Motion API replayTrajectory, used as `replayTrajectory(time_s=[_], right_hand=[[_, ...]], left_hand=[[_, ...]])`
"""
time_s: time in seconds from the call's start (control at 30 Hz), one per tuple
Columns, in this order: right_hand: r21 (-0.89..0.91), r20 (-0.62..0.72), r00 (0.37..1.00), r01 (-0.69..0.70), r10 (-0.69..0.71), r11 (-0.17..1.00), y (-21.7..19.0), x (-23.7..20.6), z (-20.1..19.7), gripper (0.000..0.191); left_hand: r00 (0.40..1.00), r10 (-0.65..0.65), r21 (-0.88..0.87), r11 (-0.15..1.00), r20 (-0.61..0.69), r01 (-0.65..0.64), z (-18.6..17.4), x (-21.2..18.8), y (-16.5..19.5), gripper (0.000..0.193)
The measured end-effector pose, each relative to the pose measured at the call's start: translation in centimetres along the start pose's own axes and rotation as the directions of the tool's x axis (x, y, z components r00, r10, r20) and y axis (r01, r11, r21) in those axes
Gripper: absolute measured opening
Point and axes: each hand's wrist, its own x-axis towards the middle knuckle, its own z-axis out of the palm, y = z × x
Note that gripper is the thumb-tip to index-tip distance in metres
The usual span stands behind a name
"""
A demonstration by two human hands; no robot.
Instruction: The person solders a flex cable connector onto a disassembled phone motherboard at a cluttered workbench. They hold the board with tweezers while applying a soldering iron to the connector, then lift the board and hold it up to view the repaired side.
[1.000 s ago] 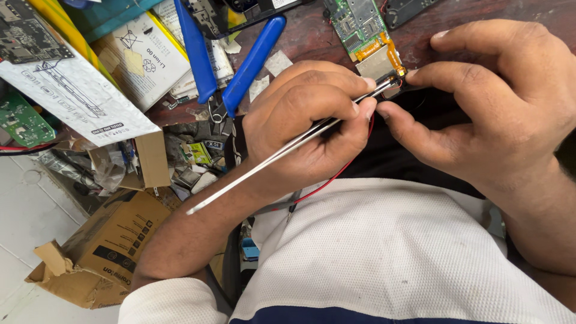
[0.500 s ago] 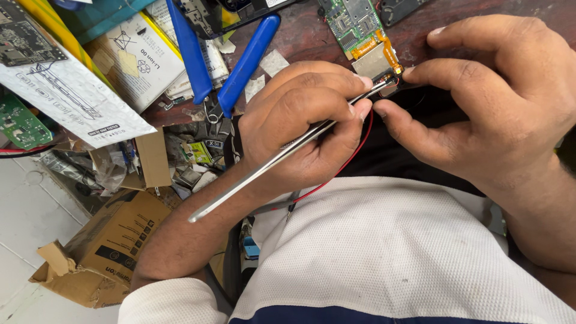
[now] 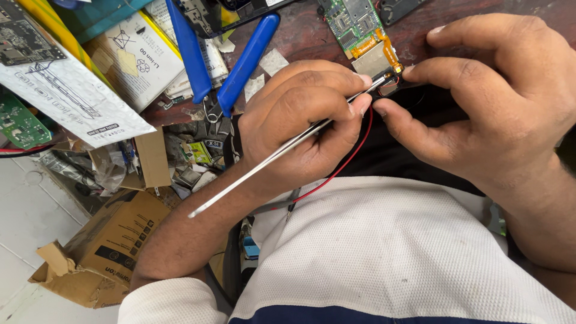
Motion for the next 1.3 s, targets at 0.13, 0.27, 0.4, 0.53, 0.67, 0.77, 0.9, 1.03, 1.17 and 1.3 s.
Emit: replayTrajectory(time_s=[0.13,0.27,0.4,0.53,0.67,0.77,0.9,1.03,1.17,1.3], right_hand=[[0.017,-0.001,1.0,0.005,-0.005,1.0,0.01,0.05,0.0,0.033],[-0.001,-0.003,1.0,0.022,-0.022,1.0,0.17,0.16,-0.02,0.034],[-0.014,-0.014,0.999,0.042,-0.043,0.999,0.31,0.27,0.05,0.035],[-0.007,-0.012,0.999,0.034,-0.034,0.999,0.3,0.24,0.09,0.034],[-0.012,-0.009,1.0,0.021,-0.021,1.0,0.2,0.15,0.04,0.033],[-0.023,-0.008,1.0,0.022,-0.022,0.999,0.14,0.12,-0.01,0.033],[-0.035,-0.008,1.0,0.013,-0.014,0.999,0.06,0.17,0.0,0.033],[-0.031,-0.009,1.0,0.012,-0.013,0.999,0.01,0.19,-0.04,0.033],[-0.044,-0.01,1.0,0.017,-0.018,0.999,0.01,0.18,-0.01,0.033],[-0.024,-0.015,1.0,0.02,-0.02,1.0,0.14,0.18,0.04,0.032]], left_hand=[[1.0,0.001,0.001,1.0,0.005,-0.001,-0.02,0.01,-0.04,0.027],[1.0,-0.002,0.006,1.0,0.014,0.002,-0.07,-0.02,-0.02,0.026],[1.0,0.016,0.017,1.0,0.009,-0.016,0.03,0.0,-0.12,0.026],[1.0,0.026,0.022,0.999,0.002,-0.026,0.12,-0.02,-0.18,0.026],[0.999,0.034,0.019,0.999,0.0,-0.034,0.23,0.06,-0.32,0.026],[0.999,0.037,0.024,0.999,0.004,-0.037,0.15,0.09,-0.28,0.026],[0.999,0.039,0.032,0.999,0.005,-0.039,0.11,0.15,-0.15,0.026],[0.999,0.034,0.04,0.999,0.011,-0.035,0.04,0.17,-0.07,0.026],[0.999,0.043,0.028,0.999,0.015,-0.044,0.01,0.14,-0.17,0.026],[0.999,0.034,-0.003,0.999,0.0,-0.034,0.05,0.05,-0.26,0.026]])
